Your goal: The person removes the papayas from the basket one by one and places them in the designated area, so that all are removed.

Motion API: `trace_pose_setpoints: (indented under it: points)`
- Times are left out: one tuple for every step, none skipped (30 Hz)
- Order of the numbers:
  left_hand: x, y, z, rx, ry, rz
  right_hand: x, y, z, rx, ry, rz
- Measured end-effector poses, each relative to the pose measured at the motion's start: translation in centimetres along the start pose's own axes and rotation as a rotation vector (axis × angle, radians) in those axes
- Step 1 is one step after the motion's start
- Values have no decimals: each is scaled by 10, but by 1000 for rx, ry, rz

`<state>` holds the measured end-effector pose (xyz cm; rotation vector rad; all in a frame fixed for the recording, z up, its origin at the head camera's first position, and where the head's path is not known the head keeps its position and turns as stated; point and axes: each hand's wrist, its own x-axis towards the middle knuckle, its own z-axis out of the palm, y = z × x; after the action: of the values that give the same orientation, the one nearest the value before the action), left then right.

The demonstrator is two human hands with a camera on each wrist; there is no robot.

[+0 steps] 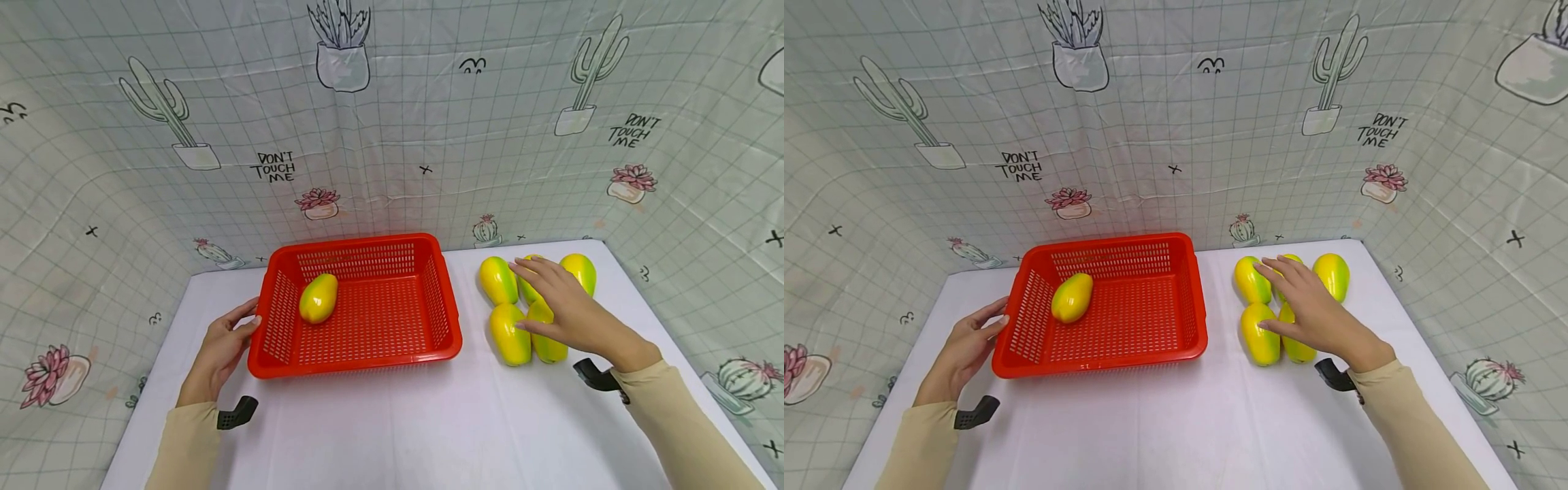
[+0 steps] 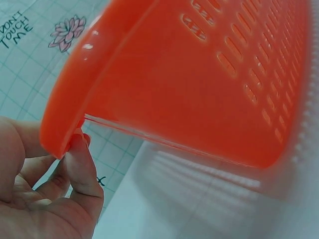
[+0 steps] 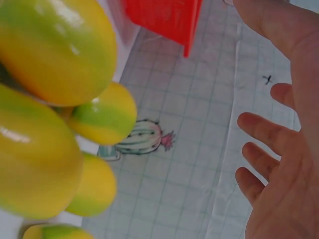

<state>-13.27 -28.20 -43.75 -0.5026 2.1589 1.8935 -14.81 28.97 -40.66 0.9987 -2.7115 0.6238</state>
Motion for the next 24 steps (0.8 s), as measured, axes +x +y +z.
trace_pose_setpoints:
  points:
    - [0, 0, 0, 1, 1, -2, 3, -2, 0, 1, -2, -7]
    - [0, 0, 0, 2, 1, -4, 6, -3, 0, 1, -4, -14]
    - [0, 0, 0, 2, 1, -6, 10, -5, 1, 1, -6, -19]
    - [0, 0, 0, 1, 0, -8, 13, -6, 1, 0, -9, -25]
    - [0, 0, 0, 1, -1, -9, 16, -8, 2, 0, -10, -34]
    - [0, 0, 0, 1, -2, -10, 19, -9, 3, -1, -12, -43]
    - [0, 0, 0, 1, -3, -13, 22, -11, 4, -5, -15, -54]
    - [-1, 0, 0, 0, -4, -15, 24, -12, 5, -8, -18, -62]
    - [-1, 0, -1, -2, -5, -17, 27, -13, 6, -12, -22, -74]
    - [-1, 1, 0, -2, -7, -16, 30, -14, 7, -16, -24, -85]
    - [-1, 1, 0, -2, -7, -15, 32, -16, 8, -19, -28, -91]
    - [-1, 1, 0, -2, -8, -13, 34, -17, 9, -20, -32, -97]
    - [-1, 2, 0, -3, -9, -11, 36, -18, 10, -21, -37, -101]
    - [-2, 2, 0, -2, -8, -7, 39, -20, 11, -21, -45, -103]
    - [-2, 2, 0, -1, -8, -4, 41, -22, 12, -15, -52, -104]
    - [-2, 2, 0, 1, -9, -1, 43, -24, 12, -12, -60, -104]
    - [-2, 2, 0, 1, -8, 1, 46, -26, 13, -8, -69, -101]
    - [-2, 2, 0, 2, -8, 4, 48, -28, 14, -5, -77, -103]
    - [-2, 2, 0, 2, -8, 5, 51, -31, 16, -1, -83, -105]
    - [-2, 2, 0, 2, -8, 5, 54, -33, 17, 4, -87, -110]
    - [-2, 1, 0, -1, -8, 5, 57, -35, 18, 10, -88, -116]
    - [-2, 1, 0, -2, -9, 6, 60, -37, 20, 12, -89, -124]
    - [-2, 1, 0, -4, -10, 7, 63, -38, 21, 11, -90, -135]
    - [-2, 1, 0, -6, -11, 8, 66, -40, 23, 10, -90, -146]
